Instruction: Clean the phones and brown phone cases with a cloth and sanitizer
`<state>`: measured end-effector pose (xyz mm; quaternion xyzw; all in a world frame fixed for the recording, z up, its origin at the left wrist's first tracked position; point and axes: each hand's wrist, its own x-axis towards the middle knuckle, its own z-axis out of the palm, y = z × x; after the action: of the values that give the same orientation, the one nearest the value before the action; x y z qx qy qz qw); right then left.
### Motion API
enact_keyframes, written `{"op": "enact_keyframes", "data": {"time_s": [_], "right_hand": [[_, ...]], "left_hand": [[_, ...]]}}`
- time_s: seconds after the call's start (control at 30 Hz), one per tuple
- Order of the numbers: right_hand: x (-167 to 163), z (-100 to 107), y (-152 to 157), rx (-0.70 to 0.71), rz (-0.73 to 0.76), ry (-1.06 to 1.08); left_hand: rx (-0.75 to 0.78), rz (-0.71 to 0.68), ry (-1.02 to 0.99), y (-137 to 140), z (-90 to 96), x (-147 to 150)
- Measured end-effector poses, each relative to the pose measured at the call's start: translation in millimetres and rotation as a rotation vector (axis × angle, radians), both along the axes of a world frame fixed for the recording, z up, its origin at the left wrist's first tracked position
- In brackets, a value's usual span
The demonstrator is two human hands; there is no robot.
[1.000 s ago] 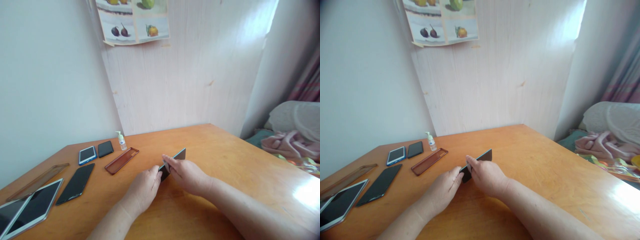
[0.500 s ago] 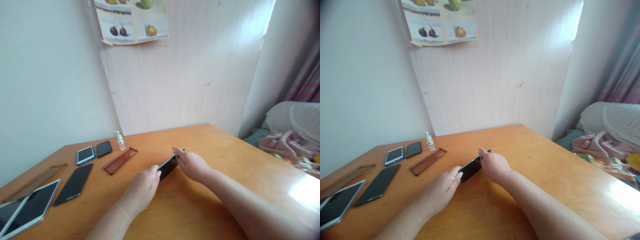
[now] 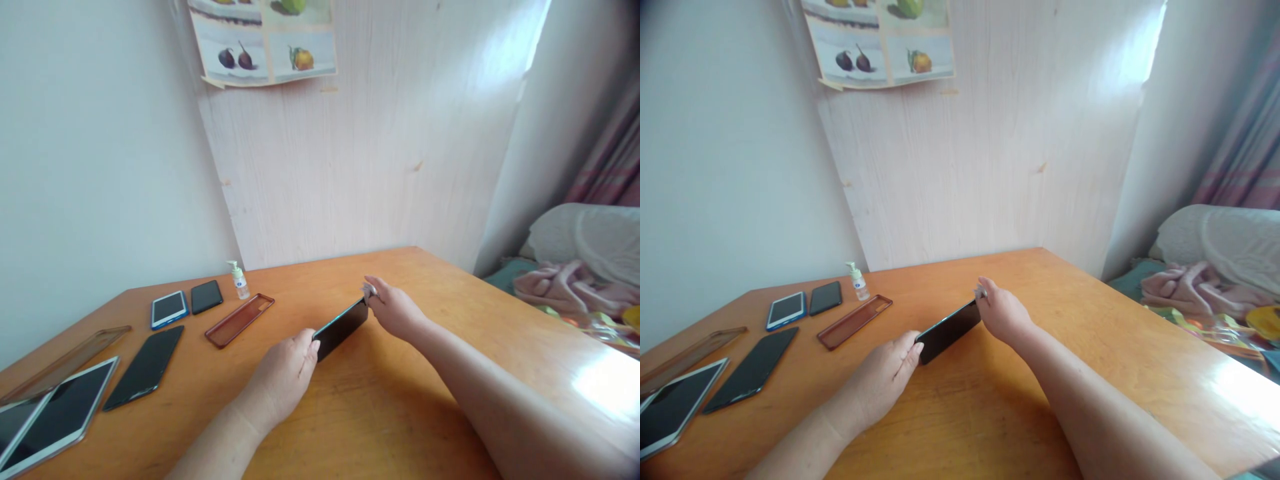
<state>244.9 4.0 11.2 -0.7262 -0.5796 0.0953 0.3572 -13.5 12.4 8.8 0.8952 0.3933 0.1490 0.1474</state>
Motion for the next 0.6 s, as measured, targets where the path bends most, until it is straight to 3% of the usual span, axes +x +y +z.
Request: {"op": "enact_keyframes", "data": {"time_s": [0.33, 0.6], "right_hand": [[-10, 17, -13, 0.125, 0.147, 0.391], [2, -10, 7, 0.190, 0.006, 0.187]], "left_hand": [[0.013, -0.001, -0.014, 0, -1.8, 0], [0.013, -0.010, -0.006, -2, -0.2, 1]]}}
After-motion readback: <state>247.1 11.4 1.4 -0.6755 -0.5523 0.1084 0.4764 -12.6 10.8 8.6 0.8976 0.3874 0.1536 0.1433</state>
